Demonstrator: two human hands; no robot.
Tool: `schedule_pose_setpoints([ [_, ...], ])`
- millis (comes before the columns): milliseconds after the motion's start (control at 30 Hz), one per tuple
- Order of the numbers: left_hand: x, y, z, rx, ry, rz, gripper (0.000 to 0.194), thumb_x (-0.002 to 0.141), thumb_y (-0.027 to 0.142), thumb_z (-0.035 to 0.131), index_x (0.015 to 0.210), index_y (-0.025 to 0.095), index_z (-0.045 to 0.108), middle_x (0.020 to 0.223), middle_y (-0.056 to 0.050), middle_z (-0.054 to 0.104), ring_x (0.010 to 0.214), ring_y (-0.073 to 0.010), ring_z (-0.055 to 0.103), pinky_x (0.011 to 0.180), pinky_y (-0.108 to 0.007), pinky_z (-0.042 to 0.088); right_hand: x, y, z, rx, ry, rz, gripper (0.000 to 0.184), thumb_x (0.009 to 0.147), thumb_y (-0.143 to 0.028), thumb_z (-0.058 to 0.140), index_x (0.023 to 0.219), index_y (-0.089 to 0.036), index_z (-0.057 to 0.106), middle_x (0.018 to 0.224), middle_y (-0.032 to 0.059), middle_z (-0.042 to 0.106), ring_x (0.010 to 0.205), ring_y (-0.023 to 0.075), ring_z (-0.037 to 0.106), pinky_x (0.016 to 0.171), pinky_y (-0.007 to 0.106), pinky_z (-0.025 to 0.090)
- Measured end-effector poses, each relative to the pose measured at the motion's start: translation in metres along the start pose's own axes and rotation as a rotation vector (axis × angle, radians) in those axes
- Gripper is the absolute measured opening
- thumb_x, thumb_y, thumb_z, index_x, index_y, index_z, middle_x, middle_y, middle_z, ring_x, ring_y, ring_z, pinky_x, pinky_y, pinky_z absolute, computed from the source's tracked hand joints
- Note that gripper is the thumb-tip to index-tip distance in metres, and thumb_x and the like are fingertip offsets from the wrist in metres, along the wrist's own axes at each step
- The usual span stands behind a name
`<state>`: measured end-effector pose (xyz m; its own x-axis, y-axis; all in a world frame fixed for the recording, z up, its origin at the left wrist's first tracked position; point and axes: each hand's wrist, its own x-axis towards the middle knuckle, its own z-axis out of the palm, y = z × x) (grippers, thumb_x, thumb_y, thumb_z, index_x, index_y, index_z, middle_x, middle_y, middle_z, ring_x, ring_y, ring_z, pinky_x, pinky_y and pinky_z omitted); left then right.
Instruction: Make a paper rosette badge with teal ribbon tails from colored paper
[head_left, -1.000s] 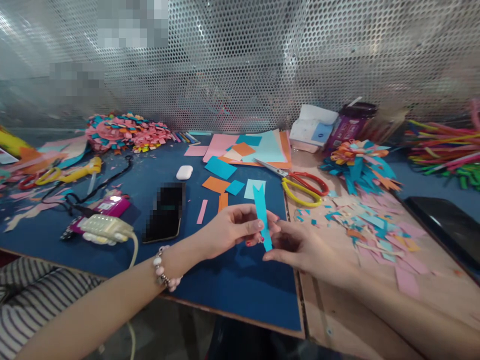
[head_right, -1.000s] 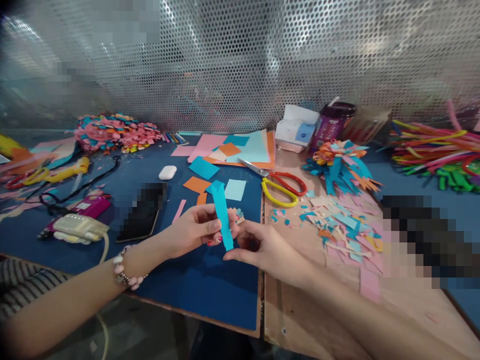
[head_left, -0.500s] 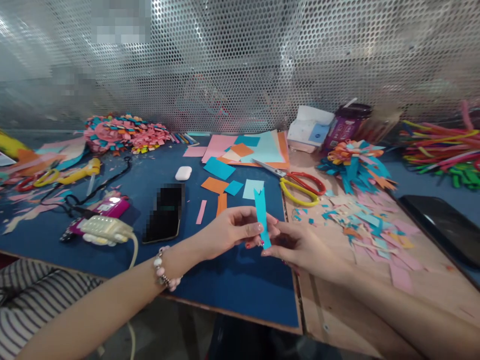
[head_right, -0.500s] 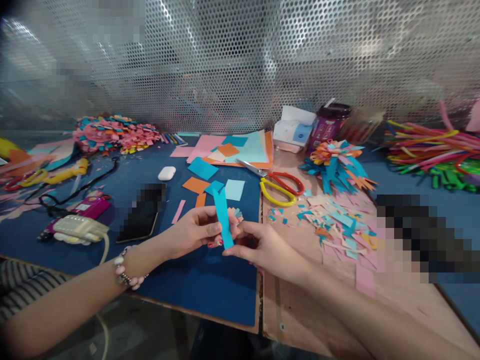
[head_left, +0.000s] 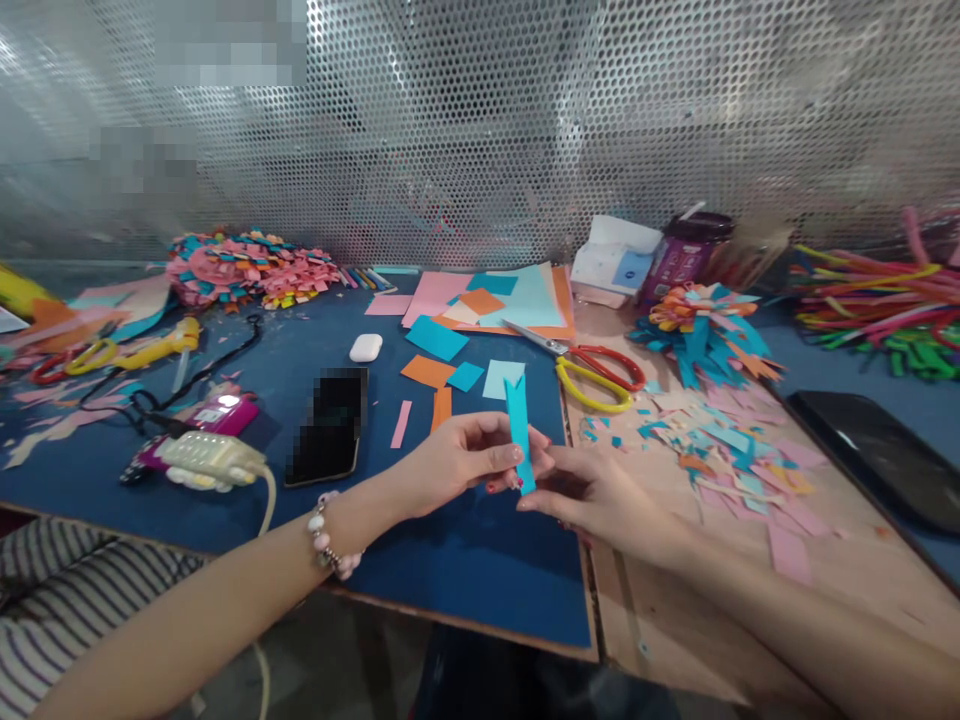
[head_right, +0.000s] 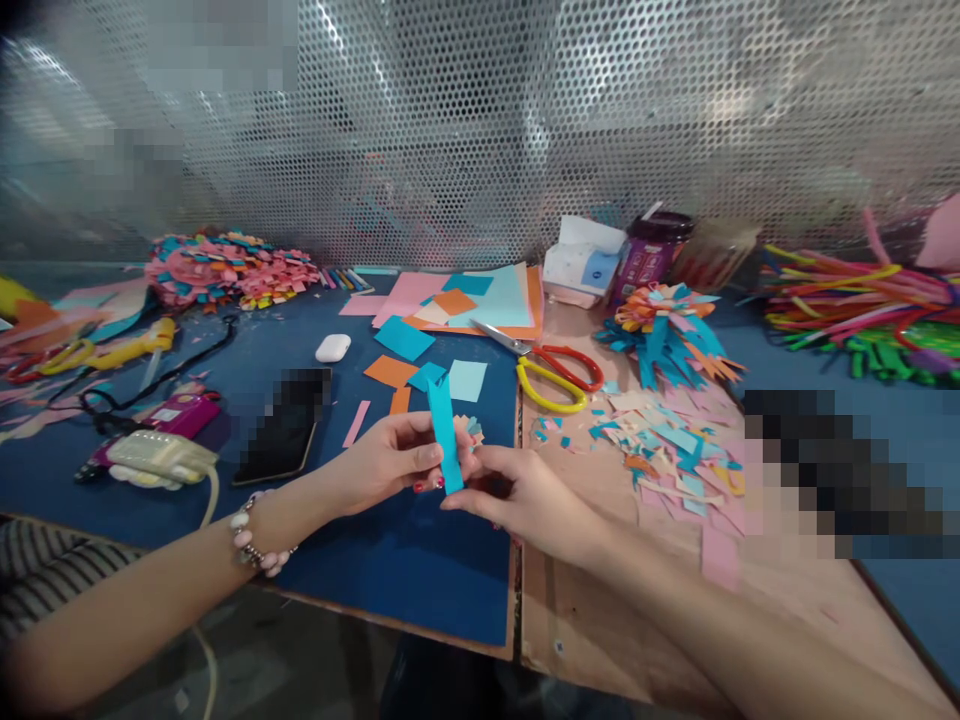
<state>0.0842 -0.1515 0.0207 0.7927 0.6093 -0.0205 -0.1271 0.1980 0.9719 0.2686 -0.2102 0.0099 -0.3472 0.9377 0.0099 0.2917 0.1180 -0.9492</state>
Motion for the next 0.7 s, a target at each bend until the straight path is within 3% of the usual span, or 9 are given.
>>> schedule_pose_setpoints([
  [233,0.001,-0.001,-0.001,0.01,0.013,0.005,0.031,0.081,0.034,0.063,0.107,0.017,0.064,0.091,-0.008,0.064,0.057,-0.0057,0.046,0.052,-0.021,0.034,-0.001,-0.001,-0.001,-0.085,0.011,-0.058,0.029,0.076,-0.047,0.065,0.079,-0.018,0.063,0.061,-0.0034,0.053,0.052,0.0082,0.045,0.05,0.022,0.038],
  [467,0.001,-0.001,0.0,0.088,0.127,0.09,0.029,0.08,0.032,0.065,0.105,0.016,0.065,0.095,-0.009,0.066,0.06,-0.0079,0.049,0.053,-0.022,0.037,-0.003,-0.003,0.013,-0.246,0.233,-0.072,0.028,0.081,-0.045,0.06,0.071,-0.019,0.054,0.059,-0.0035,0.046,0.052,0.0087,0.041,0.048,0.023,0.034],
  [700,-0.001,0.003,0.005,0.176,0.124,0.054,0.031,0.079,0.032,0.065,0.106,0.016,0.064,0.1,-0.009,0.066,0.059,-0.0078,0.047,0.054,-0.022,0.039,-0.004,-0.006,0.021,-0.308,0.306,-0.082,0.027,0.083,-0.039,0.055,0.066,-0.019,0.052,0.057,-0.0028,0.045,0.05,0.0086,0.039,0.046,0.024,0.032],
])
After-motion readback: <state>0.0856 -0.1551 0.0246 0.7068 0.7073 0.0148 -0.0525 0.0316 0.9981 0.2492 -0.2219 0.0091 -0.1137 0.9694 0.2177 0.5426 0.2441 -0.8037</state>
